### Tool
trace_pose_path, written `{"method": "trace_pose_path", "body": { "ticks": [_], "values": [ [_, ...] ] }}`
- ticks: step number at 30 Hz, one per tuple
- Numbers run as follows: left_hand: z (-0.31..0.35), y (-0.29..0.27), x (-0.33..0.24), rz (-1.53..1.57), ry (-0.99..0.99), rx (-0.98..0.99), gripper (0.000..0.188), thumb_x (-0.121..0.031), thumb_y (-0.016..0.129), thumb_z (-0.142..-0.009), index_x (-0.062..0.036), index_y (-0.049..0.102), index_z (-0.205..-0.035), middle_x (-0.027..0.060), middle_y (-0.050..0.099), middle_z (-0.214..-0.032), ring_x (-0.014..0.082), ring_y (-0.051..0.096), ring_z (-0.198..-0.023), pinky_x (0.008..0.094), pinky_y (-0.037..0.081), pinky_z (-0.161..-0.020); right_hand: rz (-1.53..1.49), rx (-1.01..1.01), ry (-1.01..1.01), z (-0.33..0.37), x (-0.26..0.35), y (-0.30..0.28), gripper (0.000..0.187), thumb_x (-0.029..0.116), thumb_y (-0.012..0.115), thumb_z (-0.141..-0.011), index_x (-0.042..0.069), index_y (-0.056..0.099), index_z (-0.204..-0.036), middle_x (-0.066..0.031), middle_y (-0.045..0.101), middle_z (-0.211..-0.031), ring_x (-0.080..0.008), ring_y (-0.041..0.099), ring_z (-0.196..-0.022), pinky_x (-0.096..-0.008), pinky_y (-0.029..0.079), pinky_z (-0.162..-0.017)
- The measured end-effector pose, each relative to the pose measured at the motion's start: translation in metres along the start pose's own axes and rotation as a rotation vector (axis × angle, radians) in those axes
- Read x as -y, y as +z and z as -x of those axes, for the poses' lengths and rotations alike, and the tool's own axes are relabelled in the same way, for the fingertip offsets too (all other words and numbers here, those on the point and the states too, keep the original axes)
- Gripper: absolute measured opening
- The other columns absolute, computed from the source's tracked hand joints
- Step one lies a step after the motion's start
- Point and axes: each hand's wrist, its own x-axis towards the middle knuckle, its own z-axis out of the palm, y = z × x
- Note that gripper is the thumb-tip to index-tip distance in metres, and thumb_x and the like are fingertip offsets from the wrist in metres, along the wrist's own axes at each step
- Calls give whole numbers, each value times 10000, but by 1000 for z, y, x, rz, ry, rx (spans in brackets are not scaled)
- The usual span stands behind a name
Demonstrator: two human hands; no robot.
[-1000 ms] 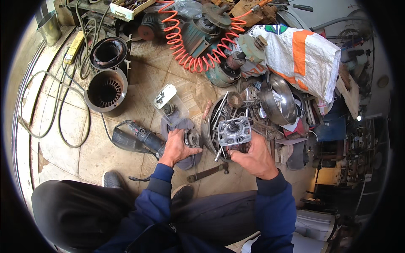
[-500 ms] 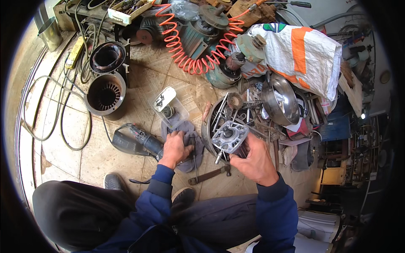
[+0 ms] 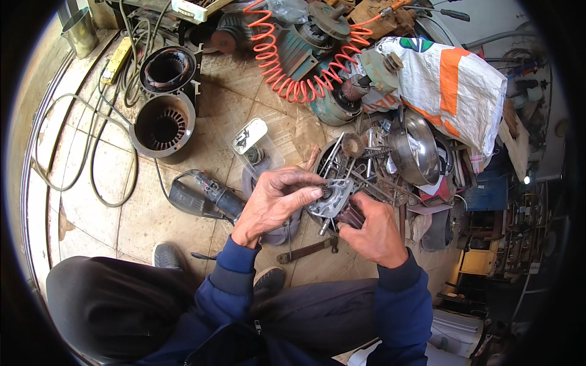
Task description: The person assembles a small electric motor by inserting a rotor into a stator housing and attaching a metal end cap. They handle the components by hand, aligning and pressing parts together in a cluttered workshop.
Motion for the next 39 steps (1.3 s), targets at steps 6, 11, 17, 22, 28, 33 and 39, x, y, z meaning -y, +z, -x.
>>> {"method": "trace_pose_path", "body": {
  "ticks": [6,11,17,22,28,33,39],
  "values": [
    [-1,2,7,-84,60,-78,165,-132,764,-898,25,756,-946,56,690,-832,112,613,-770,273,491,-694,21,-1,13,-3,2,3,268,63,686,-745,-49,638,-984,-244,667,-832,-404,668,-742,-427,518,-695],
    [-3,7,1,-197,1,-170,219,-161,775,-899,30,710,-813,40,637,-748,84,561,-721,267,441,-626,32,-30,-28,-3,-1,8,279,61,694,-745,-52,643,-995,-242,669,-842,-402,672,-747,-426,520,-698],
    [-2,0,8,-154,-92,-101,282,-251,721,-958,30,716,-947,31,640,-808,88,561,-746,257,450,-678,44,-33,-10,-2,0,5,282,64,695,-745,-51,644,-997,-243,676,-870,-397,675,-771,-423,523,-708],
    [-1,-3,2,204,-93,-1,279,-202,681,-981,40,718,-1114,72,684,-974,108,617,-796,273,517,-774,49,-41,-17,-1,-2,6,298,70,698,-741,-52,647,-1009,-239,679,-875,-390,679,-772,-419,526,-712],
    [0,-10,5,163,-147,57,232,-126,682,-969,46,721,-1121,84,712,-974,116,670,-805,273,544,-759,66,-31,-20,-1,-3,6,310,73,707,-735,-55,649,-1012,-235,684,-876,-385,686,-775,-414,530,-716],
    [1,-7,6,204,-115,44,218,-116,716,-942,39,734,-1094,56,711,-861,108,658,-768,257,537,-720,56,-21,-7,-2,0,5,314,75,714,-731,-58,650,-1009,-237,686,-879,-384,690,-783,-414,533,-721],
    [0,-8,2,3,-234,-16,207,-172,758,-918,30,713,-915,25,654,-777,79,573,-702,249,472,-638,96,-21,-46,-3,1,7,292,72,713,-735,-55,650,-990,-237,682,-869,-376,691,-778,-414,533,-715]
  ]
}}
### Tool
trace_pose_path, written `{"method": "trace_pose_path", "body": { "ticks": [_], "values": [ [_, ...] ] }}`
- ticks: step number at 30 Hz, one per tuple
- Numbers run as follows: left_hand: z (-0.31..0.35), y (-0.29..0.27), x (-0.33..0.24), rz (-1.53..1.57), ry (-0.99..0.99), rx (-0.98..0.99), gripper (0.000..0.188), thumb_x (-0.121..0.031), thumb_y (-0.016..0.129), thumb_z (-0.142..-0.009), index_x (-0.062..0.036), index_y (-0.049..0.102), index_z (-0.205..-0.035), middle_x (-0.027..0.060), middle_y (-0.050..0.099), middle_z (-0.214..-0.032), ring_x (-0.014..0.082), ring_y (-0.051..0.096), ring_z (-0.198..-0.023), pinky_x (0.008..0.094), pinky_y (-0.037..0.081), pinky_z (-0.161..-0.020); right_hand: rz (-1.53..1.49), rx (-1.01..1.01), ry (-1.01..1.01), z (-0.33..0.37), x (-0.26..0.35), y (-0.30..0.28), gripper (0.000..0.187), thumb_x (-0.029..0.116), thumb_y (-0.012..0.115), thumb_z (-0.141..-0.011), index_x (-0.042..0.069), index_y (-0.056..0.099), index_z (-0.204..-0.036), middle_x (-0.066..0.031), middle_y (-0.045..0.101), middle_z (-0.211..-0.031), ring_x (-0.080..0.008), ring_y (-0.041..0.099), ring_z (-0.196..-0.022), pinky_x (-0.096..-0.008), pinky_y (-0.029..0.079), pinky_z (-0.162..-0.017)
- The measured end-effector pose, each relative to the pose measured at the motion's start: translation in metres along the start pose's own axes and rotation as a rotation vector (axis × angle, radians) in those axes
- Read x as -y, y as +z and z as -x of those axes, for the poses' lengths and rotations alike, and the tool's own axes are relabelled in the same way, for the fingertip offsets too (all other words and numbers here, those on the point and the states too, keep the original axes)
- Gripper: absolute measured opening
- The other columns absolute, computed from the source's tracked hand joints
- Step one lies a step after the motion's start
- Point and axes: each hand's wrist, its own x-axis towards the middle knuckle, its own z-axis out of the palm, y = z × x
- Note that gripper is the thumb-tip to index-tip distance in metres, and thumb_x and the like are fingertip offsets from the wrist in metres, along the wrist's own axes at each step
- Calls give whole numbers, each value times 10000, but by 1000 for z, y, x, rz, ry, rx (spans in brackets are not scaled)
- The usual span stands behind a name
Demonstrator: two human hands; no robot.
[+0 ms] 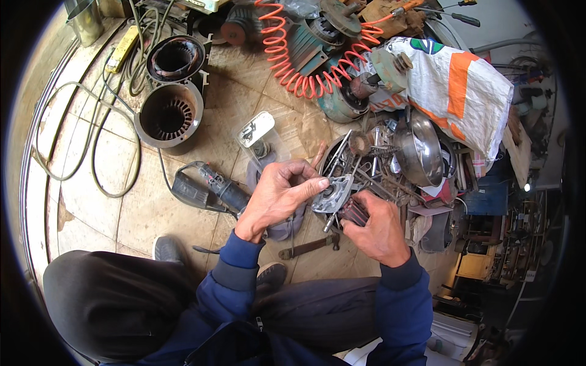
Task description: The person assembles a small electric motor by inserting a rotor into a stator housing and attaching a metal end cap. They handle the components by hand, aligning and pressing parts together in a cluttered workshop.
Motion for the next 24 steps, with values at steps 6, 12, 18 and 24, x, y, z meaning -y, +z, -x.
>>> {"method": "trace_pose_path", "body": {
  "ticks": [6,12,18,24],
  "values": [
    [-1,5,-3,56,53,73,339,-158,755,-920,32,666,-1186,20,689,-908,59,590,-782,230,493,-689,-41,-47,-6,3,-10,5,230,55,699,-735,-35,653,-942,-212,655,-743,-365,674,-677,-410,532,-659],
    [9,-15,-14,90,58,110,249,-24,742,-887,49,722,-1125,73,729,-876,100,677,-751,222,551,-709,30,-6,-67,-2,0,6,296,47,713,-720,-47,652,-994,-177,687,-788,-239,691,-693,-344,535,-678],
    [8,-14,-23,-152,64,36,189,-145,781,-896,28,758,-969,36,695,-778,76,604,-623,221,507,-595,-33,-36,-123,1,-4,9,307,42,714,-711,-41,652,-1000,-192,689,-807,-281,702,-711,-365,538,-680],
    [8,-4,-20,-271,55,-39,263,-235,785,-899,22,739,-927,22,658,-732,62,561,-677,235,460,-610,-36,-2,-78,4,-5,8,315,38,713,-711,-40,651,-1010,-192,684,-804,-277,695,-706,-361,536,-679]
  ]
}}
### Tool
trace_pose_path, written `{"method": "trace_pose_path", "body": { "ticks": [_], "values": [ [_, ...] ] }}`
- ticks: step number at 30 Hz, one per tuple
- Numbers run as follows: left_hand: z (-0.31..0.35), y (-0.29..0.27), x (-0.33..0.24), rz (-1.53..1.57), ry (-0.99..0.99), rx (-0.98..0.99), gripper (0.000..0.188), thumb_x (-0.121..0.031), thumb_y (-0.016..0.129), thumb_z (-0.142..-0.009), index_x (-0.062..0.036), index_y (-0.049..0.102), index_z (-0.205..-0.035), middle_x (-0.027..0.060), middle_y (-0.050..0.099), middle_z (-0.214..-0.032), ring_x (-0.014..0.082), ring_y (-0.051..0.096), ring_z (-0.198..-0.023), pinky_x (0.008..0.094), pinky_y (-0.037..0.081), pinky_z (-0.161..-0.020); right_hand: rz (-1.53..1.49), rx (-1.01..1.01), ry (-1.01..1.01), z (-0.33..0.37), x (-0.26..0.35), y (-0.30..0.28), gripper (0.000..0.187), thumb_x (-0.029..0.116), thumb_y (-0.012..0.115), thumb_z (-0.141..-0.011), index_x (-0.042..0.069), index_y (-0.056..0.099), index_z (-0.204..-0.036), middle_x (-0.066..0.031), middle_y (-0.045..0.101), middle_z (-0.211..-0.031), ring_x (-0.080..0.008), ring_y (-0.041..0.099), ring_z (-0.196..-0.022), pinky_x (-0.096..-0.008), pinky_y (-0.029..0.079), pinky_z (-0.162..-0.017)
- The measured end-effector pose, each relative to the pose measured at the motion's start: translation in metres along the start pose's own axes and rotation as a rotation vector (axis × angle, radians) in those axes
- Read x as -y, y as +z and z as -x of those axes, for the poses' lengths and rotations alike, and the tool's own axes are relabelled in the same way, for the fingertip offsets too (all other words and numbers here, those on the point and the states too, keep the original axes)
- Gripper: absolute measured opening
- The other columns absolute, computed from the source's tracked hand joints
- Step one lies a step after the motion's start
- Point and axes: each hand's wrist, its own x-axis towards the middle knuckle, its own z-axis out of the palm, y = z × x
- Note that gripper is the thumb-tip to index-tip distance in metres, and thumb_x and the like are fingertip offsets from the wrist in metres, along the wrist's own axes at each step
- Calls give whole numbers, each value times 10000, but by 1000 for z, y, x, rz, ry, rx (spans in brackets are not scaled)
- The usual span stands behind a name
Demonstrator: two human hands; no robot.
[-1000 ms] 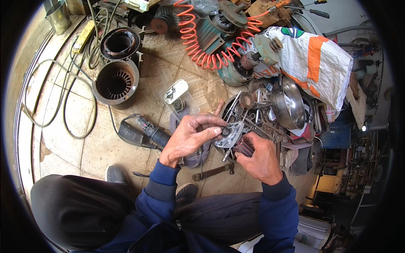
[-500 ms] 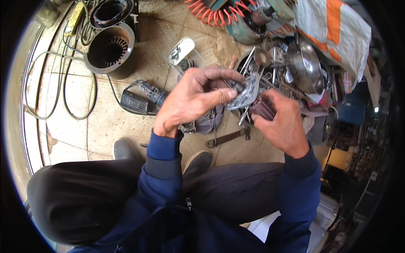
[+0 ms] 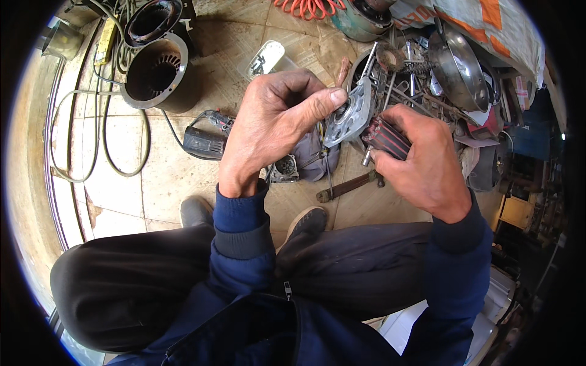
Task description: The person assembles a small electric motor by inserting a rotor into a stator housing and attaching a metal end cap. They handle the components by hand, aligning and pressing parts together in a cluttered workshop.
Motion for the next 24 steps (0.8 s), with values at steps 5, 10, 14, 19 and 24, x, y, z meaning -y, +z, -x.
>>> {"method": "trace_pose_path", "body": {
  "ticks": [5,10,14,19,24],
  "values": [
    [3,1,2,246,82,86,280,-153,777,-903,14,726,-1122,33,700,-869,73,629,-754,216,519,-694,-63,-48,-33,-1,1,1,178,27,670,-731,-46,607,-881,-239,633,-746,-436,645,-696,-444,508,-639],
    [3,-9,3,208,35,122,246,-59,790,-863,21,744,-1091,53,712,-845,97,660,-746,225,543,-702,4,-12,-39,0,0,0,329,43,728,-701,-51,646,-1006,-201,688,-817,-281,701,-714,-357,540,-684],
    [4,-8,-3,149,3,74,175,-105,801,-867,16,765,-987,27,690,-763,80,627,-656,218,518,-620,7,8,-36,-1,2,0,330,45,728,-700,-51,646,-1005,-203,687,-827,-295,704,-727,-364,539,-684],
    [1,-11,-6,-100,-45,51,222,-197,804,-881,16,765,-928,5,643,-679,49,521,-617,241,406,-540,34,7,-79,-1,3,1,328,41,727,-697,-49,645,-1001,-199,680,-818,-293,698,-725,-364,535,-682],
    [1,-2,2,78,28,-4,264,-211,788,-900,16,742,-1026,19,676,-763,69,575,-669,241,461,-591,-52,-28,-50,-3,6,4,202,33,677,-724,-49,622,-901,-246,643,-753,-438,653,-715,-443,514,-646]
  ]
}}
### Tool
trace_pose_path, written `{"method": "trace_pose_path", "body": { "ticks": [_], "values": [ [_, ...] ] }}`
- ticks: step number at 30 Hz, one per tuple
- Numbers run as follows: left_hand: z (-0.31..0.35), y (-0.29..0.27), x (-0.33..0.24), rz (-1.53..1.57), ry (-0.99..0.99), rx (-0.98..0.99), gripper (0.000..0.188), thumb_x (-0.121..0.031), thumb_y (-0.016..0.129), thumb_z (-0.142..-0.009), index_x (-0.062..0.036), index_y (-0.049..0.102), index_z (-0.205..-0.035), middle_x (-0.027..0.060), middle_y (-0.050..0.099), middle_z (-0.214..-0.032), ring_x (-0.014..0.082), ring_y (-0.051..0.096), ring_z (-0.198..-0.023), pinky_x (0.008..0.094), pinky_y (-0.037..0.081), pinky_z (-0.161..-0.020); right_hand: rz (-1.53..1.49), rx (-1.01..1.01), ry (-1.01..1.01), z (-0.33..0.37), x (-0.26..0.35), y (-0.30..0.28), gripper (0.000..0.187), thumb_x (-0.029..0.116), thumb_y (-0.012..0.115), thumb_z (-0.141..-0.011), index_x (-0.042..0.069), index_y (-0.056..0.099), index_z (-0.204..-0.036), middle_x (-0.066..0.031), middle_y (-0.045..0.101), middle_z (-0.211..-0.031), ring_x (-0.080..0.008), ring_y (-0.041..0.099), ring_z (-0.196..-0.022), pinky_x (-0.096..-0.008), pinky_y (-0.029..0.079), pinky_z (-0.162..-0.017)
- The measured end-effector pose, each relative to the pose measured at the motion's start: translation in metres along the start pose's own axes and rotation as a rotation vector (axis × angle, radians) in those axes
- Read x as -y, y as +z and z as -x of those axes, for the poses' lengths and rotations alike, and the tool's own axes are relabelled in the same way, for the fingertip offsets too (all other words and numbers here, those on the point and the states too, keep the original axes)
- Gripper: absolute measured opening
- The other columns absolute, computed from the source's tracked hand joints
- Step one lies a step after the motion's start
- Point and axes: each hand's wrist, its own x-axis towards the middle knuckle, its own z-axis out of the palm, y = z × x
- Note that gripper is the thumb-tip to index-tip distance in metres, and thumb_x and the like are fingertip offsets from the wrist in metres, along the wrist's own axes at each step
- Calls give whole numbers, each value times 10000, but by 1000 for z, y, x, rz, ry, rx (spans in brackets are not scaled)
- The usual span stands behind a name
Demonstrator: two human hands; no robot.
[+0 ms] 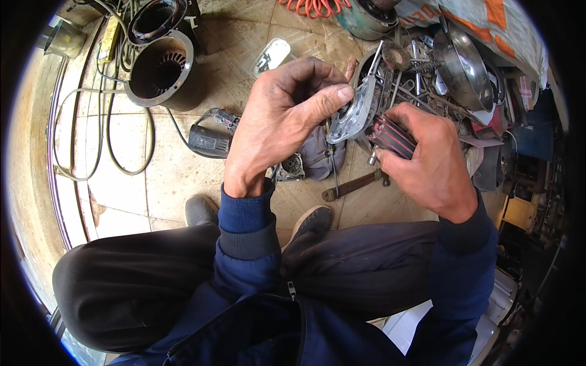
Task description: The person assembles a small electric motor by inserting a rotor into a stator housing and attaching a metal end cap. They handle the components by hand, aligning and pressing parts together in a cluttered workshop.
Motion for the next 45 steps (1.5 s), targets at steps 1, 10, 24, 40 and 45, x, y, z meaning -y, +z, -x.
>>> {"method": "trace_pose_path", "body": {
  "ticks": [1,10,24,40,45],
  "values": [
    [0,0,1,50,20,37,283,-210,781,-907,18,732,-1067,31,693,-803,75,600,-682,234,485,-606,16,-1,-9,1,-1,-1,204,32,676,-725,-49,623,-903,-246,643,-749,-437,654,-712,-442,513,-643],
    [3,-9,5,128,37,131,230,-116,779,-889,33,742,-1060,66,729,-854,98,660,-718,229,539,-666,-36,3,9,3,-3,-1,224,28,681,-718,-69,634,-914,-250,654,-769,-429,666,-712,-431,523,-649],
    [-4,8,9,-6,62,-17,210,-193,763,-926,10,746,-978,9,669,-766,58,585,-633,217,474,-570,-13,10,40,2,-3,-1,218,31,673,-730,-67,645,-923,-247,663,-759,-410,682,-702,-422,531,-654],
    [-3,1,-1,-136,-75,37,296,-270,759,-926,22,744,-890,5,606,-655,57,518,-627,256,421,-553,-36,18,58,2,-2,-1,215,35,667,-726,-71,636,-910,-254,657,-758,-415,677,-700,-422,532,-659],
    [-3,6,1,-98,-77,-11,329,-300,758,-926,28,738,-908,5,604,-664,60,527,-637,255,424,-562,-21,8,33,2,-3,0,216,30,660,-730,-80,635,-915,-258,655,-757,-411,678,-695,-424,527,-650]
  ]
}}
